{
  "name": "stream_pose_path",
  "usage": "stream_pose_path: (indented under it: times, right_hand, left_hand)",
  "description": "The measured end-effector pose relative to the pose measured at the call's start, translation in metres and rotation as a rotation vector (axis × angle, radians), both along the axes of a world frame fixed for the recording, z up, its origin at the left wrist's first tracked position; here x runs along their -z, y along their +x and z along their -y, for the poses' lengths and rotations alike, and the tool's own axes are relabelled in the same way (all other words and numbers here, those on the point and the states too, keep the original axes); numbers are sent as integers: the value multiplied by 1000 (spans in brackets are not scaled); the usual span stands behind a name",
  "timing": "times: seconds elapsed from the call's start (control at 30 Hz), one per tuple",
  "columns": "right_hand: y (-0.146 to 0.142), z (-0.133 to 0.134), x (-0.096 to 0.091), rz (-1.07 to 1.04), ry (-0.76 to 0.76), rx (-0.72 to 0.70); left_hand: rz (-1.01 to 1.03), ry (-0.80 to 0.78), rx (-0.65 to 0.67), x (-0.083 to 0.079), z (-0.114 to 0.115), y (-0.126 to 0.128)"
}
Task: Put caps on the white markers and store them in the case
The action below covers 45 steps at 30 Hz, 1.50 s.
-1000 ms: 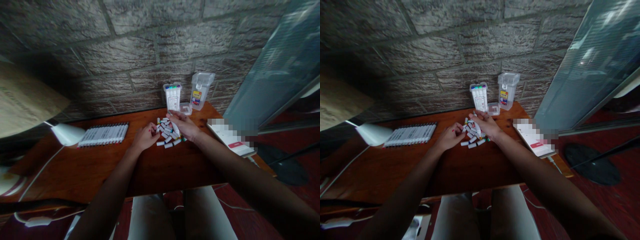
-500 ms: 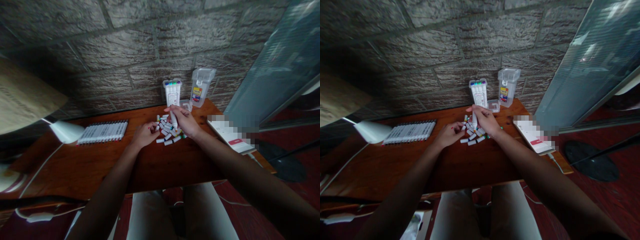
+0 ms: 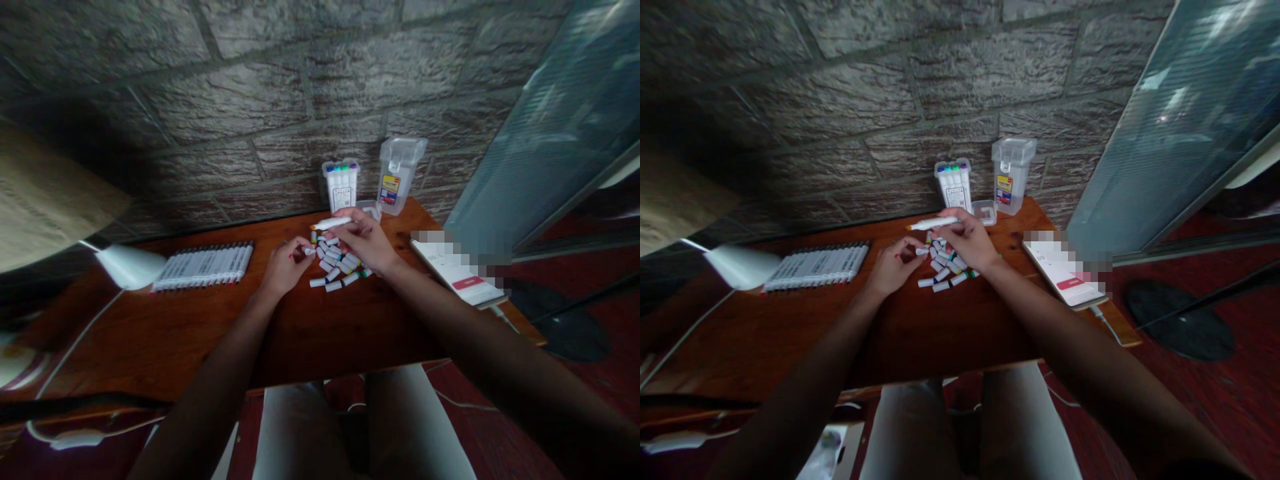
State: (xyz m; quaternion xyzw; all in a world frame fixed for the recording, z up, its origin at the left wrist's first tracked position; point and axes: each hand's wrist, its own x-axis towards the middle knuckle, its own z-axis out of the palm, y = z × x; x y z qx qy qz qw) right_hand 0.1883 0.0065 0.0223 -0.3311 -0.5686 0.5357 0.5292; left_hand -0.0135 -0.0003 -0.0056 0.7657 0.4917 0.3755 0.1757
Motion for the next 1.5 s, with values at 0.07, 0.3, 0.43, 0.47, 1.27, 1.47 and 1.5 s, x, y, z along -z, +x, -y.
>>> stream_pose_path:
  times: [0.07, 0.3, 0.43, 0.47, 1.27, 1.47, 1.5]
  right_hand:
    - [0, -2, 4, 46, 59, 33]
    - [-1, 3, 8, 305, 364, 218]
    - [-2, 3, 11, 412, 381, 276]
    - [-2, 3, 11, 433, 376, 282]
    - [1, 3, 14, 490, 431, 243]
    - [1, 4, 15, 517, 432, 183]
    - [2, 4, 15, 520, 439, 181]
  left_hand:
    - [25, -20, 22, 1, -1, 0]
    - [65, -20, 120, 6, -1, 3]
    - [47, 3, 161, 7, 0, 4]
    - [39, 5, 173, 6, 0, 4]
    - [-10, -54, 193, 2, 3, 5]
    - [-16, -64, 193, 2, 3, 5]
    - [-20, -64, 187, 2, 3, 5]
